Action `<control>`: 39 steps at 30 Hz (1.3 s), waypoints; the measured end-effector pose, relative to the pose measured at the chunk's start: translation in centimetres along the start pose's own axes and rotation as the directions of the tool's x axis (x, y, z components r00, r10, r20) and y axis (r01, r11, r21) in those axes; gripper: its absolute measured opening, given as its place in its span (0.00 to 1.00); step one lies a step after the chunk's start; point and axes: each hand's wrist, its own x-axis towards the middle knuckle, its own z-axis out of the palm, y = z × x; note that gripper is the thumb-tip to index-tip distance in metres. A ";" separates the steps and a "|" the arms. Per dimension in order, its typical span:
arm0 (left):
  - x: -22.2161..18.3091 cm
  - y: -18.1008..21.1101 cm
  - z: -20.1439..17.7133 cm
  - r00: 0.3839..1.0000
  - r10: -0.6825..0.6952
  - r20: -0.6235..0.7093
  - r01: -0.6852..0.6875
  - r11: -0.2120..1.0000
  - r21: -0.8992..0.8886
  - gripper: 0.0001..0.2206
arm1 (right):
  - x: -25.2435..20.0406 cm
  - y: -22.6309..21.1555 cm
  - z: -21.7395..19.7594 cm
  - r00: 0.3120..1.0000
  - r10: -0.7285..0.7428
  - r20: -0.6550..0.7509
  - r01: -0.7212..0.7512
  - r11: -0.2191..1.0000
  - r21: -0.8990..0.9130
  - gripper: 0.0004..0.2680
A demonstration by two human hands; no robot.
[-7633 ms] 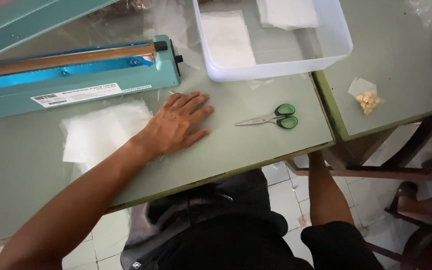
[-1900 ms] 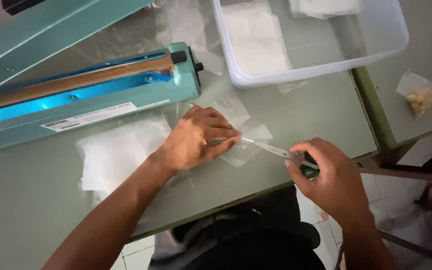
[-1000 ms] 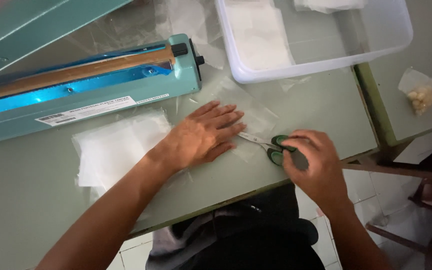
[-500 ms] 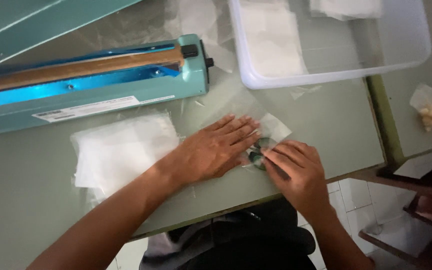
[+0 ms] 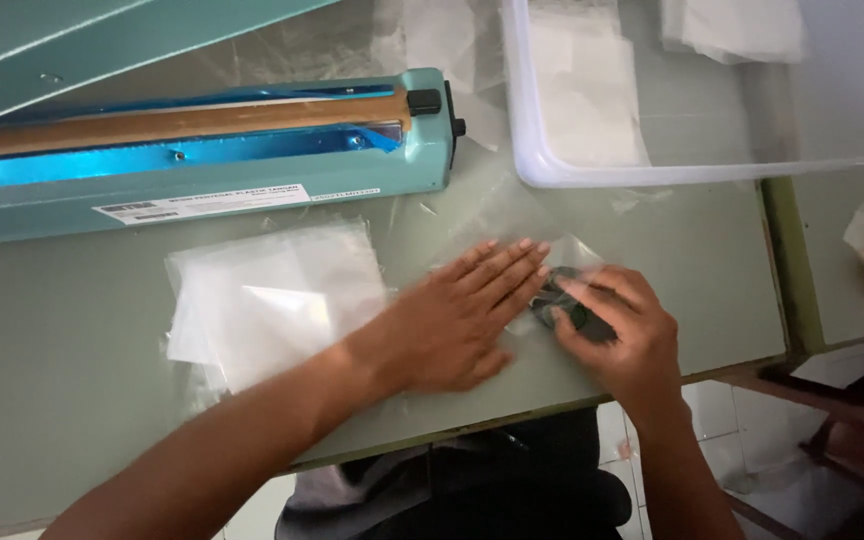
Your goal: Cutting individual plastic bags from a larger plastic sheet using scissors at a packaging station.
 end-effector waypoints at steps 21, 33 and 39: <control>-0.1 -0.1 -0.1 0.997 0.074 -0.031 -0.075 0.997 -0.022 0.40 | -0.6 -0.4 -1.5 0.997 0.074 0.037 -0.074 0.997 -0.006 0.09; -0.2 0.0 0.3 0.999 0.019 0.043 -0.020 1.000 0.007 0.41 | -2.5 1.3 -0.5 0.991 0.049 -0.127 -0.064 0.991 -0.119 0.11; 0.0 0.0 0.3 0.999 0.016 0.048 -0.017 1.000 0.020 0.41 | -1.9 0.5 -1.0 0.982 0.147 -0.122 -0.154 0.987 -0.053 0.11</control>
